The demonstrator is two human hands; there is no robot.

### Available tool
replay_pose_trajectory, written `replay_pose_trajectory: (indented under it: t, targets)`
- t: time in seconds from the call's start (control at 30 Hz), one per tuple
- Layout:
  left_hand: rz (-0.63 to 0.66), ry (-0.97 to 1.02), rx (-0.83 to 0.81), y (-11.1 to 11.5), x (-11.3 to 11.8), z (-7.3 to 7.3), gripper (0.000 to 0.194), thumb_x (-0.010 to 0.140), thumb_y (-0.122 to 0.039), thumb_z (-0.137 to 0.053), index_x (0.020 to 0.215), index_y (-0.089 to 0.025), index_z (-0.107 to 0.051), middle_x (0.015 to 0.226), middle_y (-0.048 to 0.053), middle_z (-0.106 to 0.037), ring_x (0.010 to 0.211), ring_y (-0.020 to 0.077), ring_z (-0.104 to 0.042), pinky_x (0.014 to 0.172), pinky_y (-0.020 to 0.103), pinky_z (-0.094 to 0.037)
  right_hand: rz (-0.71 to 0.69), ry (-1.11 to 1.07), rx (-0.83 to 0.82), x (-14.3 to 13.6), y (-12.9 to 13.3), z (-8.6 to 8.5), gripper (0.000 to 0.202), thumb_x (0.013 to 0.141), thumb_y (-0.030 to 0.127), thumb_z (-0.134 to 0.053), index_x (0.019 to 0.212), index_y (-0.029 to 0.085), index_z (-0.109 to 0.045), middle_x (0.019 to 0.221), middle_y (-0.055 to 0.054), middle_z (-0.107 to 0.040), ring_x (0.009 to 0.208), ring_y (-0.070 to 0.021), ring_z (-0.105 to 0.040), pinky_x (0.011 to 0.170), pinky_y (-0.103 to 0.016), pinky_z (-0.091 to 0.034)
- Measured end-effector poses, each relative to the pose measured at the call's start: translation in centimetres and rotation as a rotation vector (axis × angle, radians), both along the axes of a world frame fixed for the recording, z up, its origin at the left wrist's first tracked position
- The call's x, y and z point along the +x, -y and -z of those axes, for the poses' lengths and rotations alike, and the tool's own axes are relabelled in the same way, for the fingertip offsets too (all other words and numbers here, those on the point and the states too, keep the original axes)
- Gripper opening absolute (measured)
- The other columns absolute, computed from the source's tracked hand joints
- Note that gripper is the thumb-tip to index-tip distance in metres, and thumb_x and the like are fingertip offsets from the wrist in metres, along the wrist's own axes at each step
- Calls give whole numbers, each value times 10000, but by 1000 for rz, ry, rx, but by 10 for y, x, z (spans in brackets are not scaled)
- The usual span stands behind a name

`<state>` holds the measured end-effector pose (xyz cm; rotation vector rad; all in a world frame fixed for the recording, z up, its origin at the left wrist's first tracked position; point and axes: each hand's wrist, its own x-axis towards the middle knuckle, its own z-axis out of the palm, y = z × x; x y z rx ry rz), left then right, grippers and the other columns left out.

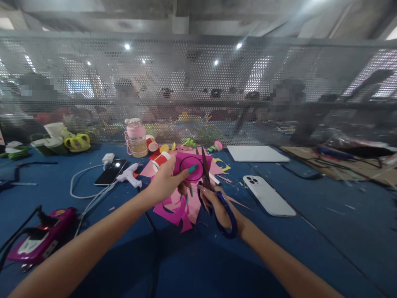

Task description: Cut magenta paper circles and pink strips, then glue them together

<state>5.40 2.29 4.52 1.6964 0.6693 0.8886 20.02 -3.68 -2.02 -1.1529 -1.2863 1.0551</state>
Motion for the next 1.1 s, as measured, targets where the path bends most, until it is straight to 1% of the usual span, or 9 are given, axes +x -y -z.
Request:
replay_pose_trajectory:
  t: [0.2,0.37,0.43,0.57,0.7,0.77,0.87,0.93,1.1]
  targets:
    - [2,3,-21,-2,-1,1,326,750,-386,-650,865,-166,-438,455,-58,-548,311,80,-505,308,173,-426,-2,54,43,3,-1,3,430,791,616,-475,640,220,-401,484,83,-325,412,-89,-317,404,-239,-264]
    - [14,-1,-1,-3,-2,1,280,788,-357,-616,901,-168,-444,472,-54,-557,322,80,-522,321,165,-436,-2,58,40,4,0,3,403,805,595,-474,675,217,-427,488,83,-327,411,-90,-326,401,-237,-267]
    - [13,-1,-16,-2,-2,0,289,785,-357,-624,905,-166,-444,472,-53,-561,319,82,-525,321,167,-435,-10,78,48,4,0,2,390,817,586,-463,696,215,-445,478,84,-323,403,-93,-322,394,-239,-256]
    - [29,-7,-50,-3,-3,-3,320,767,-363,-649,910,-166,-442,471,-49,-575,306,89,-526,312,173,-425,-7,95,41,4,0,1,388,811,591,-463,727,212,-463,475,85,-321,400,-96,-319,392,-242,-248]
    - [42,-48,-33,-7,-4,-3,318,762,-376,-649,871,-171,-431,468,-57,-572,305,82,-523,308,161,-407,24,124,39,4,2,-2,403,801,606,-463,708,215,-458,482,79,-346,418,-102,-345,413,-245,-281]
    - [41,-63,-26,-8,-5,-4,320,761,-378,-647,854,-175,-418,469,-55,-576,305,77,-520,310,154,-398,12,128,50,4,2,-2,407,804,611,-455,697,218,-452,474,81,-338,410,-102,-335,407,-248,-272]
    - [64,-75,-30,-9,-7,-5,312,765,-374,-644,841,-179,-412,471,-50,-576,304,74,-514,308,151,-379,-19,121,78,4,1,0,409,826,596,-444,662,222,-432,469,80,-339,401,-100,-337,406,-249,-277]
    - [87,-87,-34,-9,-8,-6,304,770,-369,-641,852,-180,-417,475,-46,-577,304,75,-511,306,153,-369,-39,119,92,6,0,3,405,843,576,-444,652,219,-430,477,76,-358,411,-101,-364,423,-250,-301]
    - [95,-141,-71,-8,-10,-9,308,766,-359,-646,881,-178,-426,480,-37,-587,300,86,-509,307,166,-370,-53,122,106,9,-3,9,380,857,547,-457,684,209,-460,558,55,-425,492,-111,-429,487,-257,-352]
